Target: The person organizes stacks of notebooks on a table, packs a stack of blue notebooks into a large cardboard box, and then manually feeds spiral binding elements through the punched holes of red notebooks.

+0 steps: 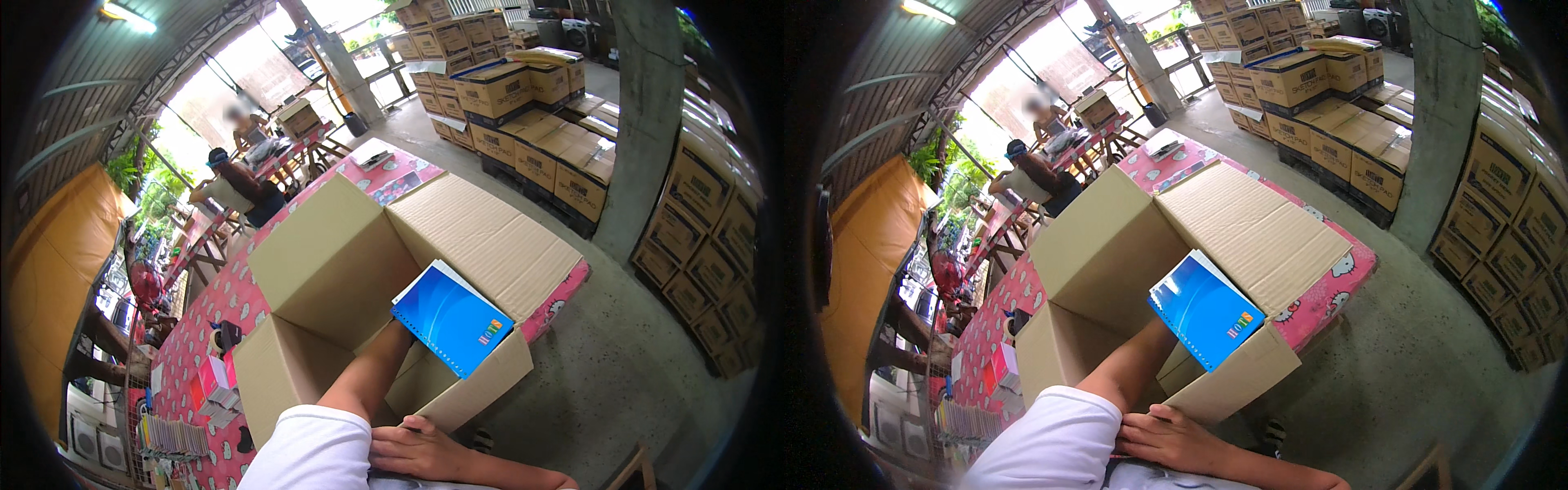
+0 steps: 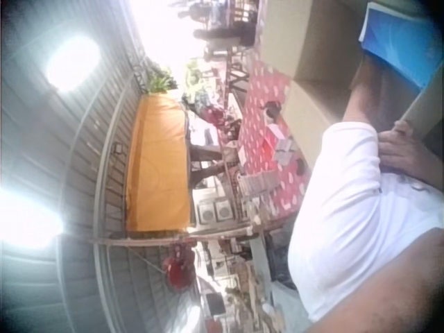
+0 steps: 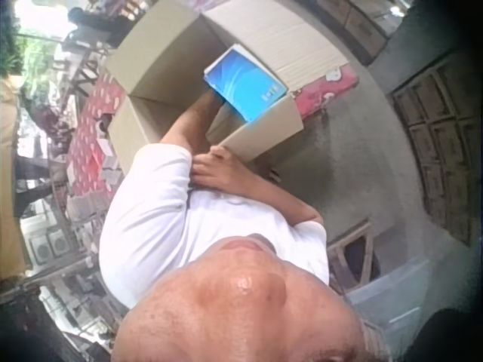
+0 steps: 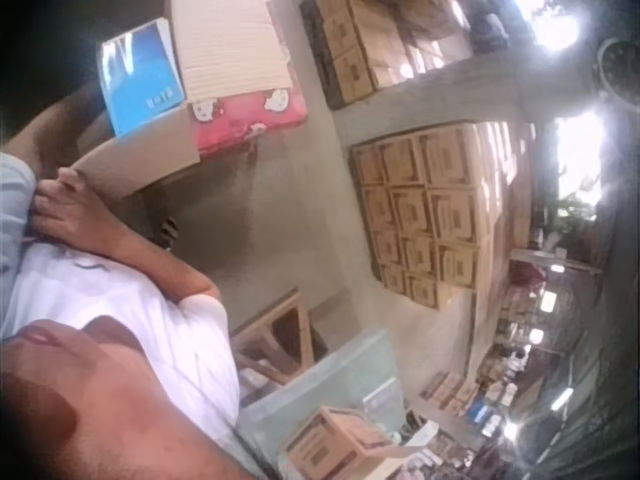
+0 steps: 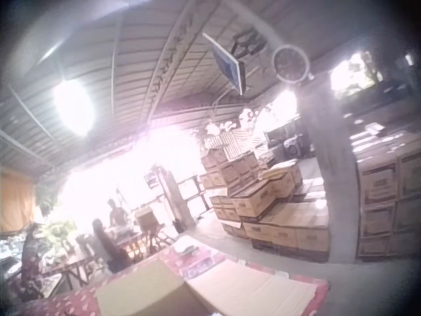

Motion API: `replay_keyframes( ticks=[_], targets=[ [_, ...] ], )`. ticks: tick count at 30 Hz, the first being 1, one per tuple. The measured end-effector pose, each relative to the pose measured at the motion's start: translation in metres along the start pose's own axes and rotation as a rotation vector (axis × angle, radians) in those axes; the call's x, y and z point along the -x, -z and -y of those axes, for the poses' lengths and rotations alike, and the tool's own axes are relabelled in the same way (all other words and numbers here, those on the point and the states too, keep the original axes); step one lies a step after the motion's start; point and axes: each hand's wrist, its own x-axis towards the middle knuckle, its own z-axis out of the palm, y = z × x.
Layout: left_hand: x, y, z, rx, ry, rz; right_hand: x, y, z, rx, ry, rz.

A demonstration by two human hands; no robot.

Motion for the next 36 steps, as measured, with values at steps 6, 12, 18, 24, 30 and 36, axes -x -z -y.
replay_keyframes(
  ticks=[6, 12, 18, 24, 30, 36],
  targets=[
    [-0.003, -0.002, -0.014, -0.004, -0.017, -0.008, 0.002, 0.002, 0.002, -0.017, -0.009, 0.015],
    [-0.002, 0.01, -0.009, -0.032, -0.028, -0.028, 0.004, 0.0, 0.001, 0.009, -0.009, 0.026],
    [0.023, 0.07, -0.009, -0.144, -0.118, -0.17, -0.006, 0.0, 0.01, 0.06, -0.086, -0.069],
    [0.132, 0.207, 0.025, 0.469, -0.674, -0.193, -0.009, -0.009, 0.014, 0.107, -0.093, -0.128],
    [0.262, 0.287, 0.148, 1.4, -1.002, -0.298, -0.006, -0.016, 0.018, 0.241, -0.193, -0.23],
    [0.272, 0.252, 0.413, 1.976, -0.68, -0.529, 0.001, -0.016, 0.022, 0.362, -0.31, -0.275]
  ],
)
